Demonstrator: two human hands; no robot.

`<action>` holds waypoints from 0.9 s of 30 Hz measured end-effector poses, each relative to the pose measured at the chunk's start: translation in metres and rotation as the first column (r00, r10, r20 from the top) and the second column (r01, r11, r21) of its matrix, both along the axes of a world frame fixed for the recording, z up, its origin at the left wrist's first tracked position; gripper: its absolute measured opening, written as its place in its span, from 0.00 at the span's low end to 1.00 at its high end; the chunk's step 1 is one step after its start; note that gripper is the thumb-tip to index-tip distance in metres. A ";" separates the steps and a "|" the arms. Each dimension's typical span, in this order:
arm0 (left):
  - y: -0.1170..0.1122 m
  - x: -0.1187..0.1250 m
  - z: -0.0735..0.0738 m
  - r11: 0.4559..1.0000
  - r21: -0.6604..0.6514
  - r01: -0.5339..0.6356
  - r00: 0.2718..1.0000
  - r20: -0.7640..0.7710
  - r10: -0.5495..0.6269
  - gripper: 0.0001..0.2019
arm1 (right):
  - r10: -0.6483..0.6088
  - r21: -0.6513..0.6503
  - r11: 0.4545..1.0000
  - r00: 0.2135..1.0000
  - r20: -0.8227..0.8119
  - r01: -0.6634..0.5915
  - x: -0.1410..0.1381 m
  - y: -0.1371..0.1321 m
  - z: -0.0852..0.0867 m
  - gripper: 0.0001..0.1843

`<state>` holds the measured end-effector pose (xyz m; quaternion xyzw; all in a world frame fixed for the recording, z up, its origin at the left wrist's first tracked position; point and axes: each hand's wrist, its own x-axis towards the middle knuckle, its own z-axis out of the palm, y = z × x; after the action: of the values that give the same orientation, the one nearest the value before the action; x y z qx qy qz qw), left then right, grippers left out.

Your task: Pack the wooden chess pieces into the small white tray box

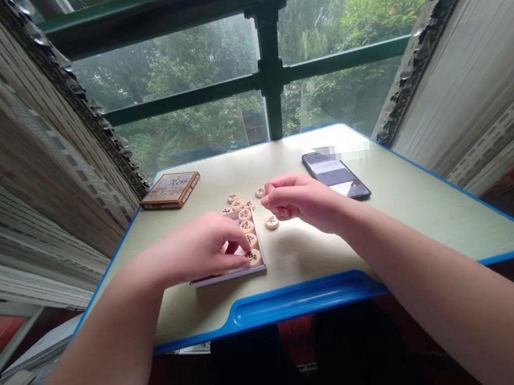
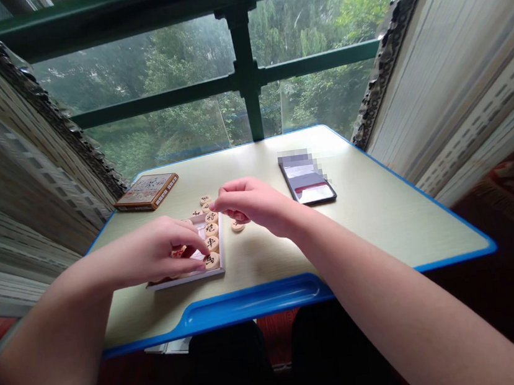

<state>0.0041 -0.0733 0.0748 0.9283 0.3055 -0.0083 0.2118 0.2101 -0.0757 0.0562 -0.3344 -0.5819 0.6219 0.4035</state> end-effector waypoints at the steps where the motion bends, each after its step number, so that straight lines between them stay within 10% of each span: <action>1: 0.000 0.001 0.000 1.000 -0.006 0.011 1.000 0.011 -0.011 0.10 | 0.002 0.000 1.000 1.000 0.000 -0.002 0.000 0.000 0.000 0.15; 14: 0.001 -0.002 -0.001 1.000 0.013 0.014 0.999 0.036 -0.015 0.07 | -0.022 -0.007 1.000 1.000 0.003 0.022 0.002 0.003 -0.001 0.15; 27: 0.011 -0.006 -0.002 0.996 -0.081 -0.044 0.998 0.050 0.048 0.09 | -0.317 -0.102 0.948 0.929 -0.189 0.303 0.021 0.031 -0.011 0.20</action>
<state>-0.0016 -0.0620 0.0724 0.9118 0.3206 0.0086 0.2565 0.2310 -0.0446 0.0455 -0.3709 -0.4553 0.6014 0.5418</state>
